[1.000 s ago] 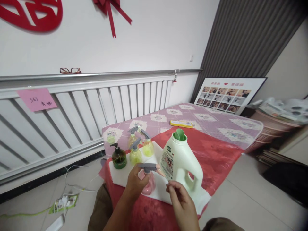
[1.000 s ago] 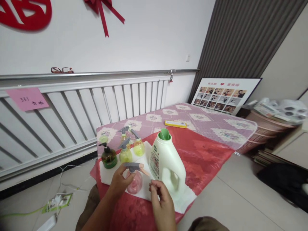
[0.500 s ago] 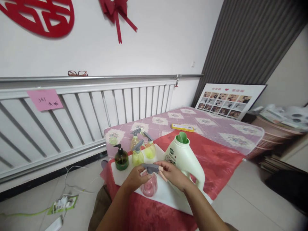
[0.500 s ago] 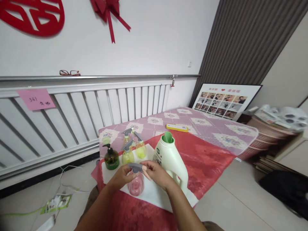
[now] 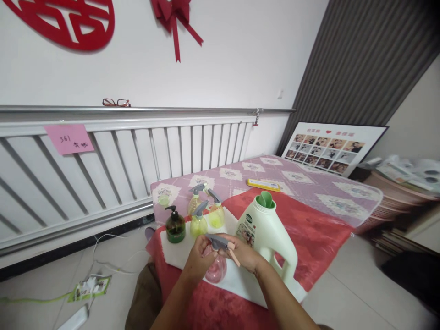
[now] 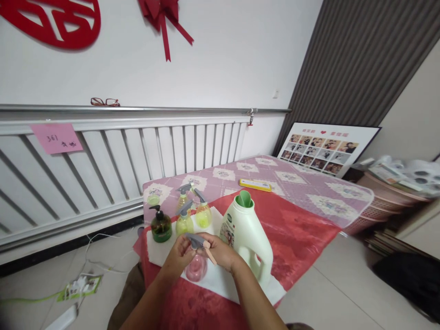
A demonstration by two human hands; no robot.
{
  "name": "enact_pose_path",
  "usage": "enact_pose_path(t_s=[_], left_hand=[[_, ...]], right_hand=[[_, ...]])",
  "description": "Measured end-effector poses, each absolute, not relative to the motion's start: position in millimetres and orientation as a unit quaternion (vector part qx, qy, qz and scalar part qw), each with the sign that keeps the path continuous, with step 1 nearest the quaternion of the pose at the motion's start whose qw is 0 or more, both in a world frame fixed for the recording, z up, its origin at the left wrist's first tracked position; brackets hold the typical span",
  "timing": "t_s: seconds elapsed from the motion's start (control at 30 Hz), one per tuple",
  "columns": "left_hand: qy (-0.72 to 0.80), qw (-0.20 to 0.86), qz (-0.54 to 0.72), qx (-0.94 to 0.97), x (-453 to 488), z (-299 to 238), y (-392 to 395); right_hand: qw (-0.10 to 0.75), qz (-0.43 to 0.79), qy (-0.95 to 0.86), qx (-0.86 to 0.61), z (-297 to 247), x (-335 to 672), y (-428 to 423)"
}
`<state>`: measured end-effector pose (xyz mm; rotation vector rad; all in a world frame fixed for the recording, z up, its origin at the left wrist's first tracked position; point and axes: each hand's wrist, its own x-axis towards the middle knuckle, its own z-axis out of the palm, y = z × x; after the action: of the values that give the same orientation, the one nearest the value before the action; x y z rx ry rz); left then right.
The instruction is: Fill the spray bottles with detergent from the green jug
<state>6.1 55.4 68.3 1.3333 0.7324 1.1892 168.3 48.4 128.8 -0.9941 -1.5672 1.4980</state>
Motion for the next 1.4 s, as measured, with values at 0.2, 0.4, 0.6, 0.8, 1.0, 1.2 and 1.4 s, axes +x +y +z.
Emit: enact_pose_path(t_s=[0.2, 0.4, 0.6, 0.8, 1.0, 1.2, 1.4], left_hand=[[0.421, 0.498, 0.524, 0.547, 10, 45, 30], [0.516, 0.363, 0.504, 0.59, 26, 17, 12], [0.511, 0.339, 0.506, 0.607, 26, 24, 20], [0.439, 0.458, 0.465, 0.618, 9, 59, 15], [0.33, 0.602, 0.451, 0.571, 8, 82, 1], [0.399, 0.513, 0.487, 0.583, 12, 78, -6], [0.479, 0.381, 0.529, 0.587, 22, 66, -8]], right_hand=[[0.398, 0.562, -0.613, -0.388, 128, 164, 45], [0.416, 0.553, -0.611, -0.386, 129, 159, 43], [0.445, 0.526, -0.605, -0.398, 132, 157, 42], [0.47, 0.519, -0.584, -0.412, 137, 164, 36], [0.465, 0.562, -0.565, -0.386, 145, 160, 26], [0.49, 0.535, -0.561, -0.399, 148, 156, 19], [0.543, 0.456, -0.538, -0.455, 141, 141, 10]])
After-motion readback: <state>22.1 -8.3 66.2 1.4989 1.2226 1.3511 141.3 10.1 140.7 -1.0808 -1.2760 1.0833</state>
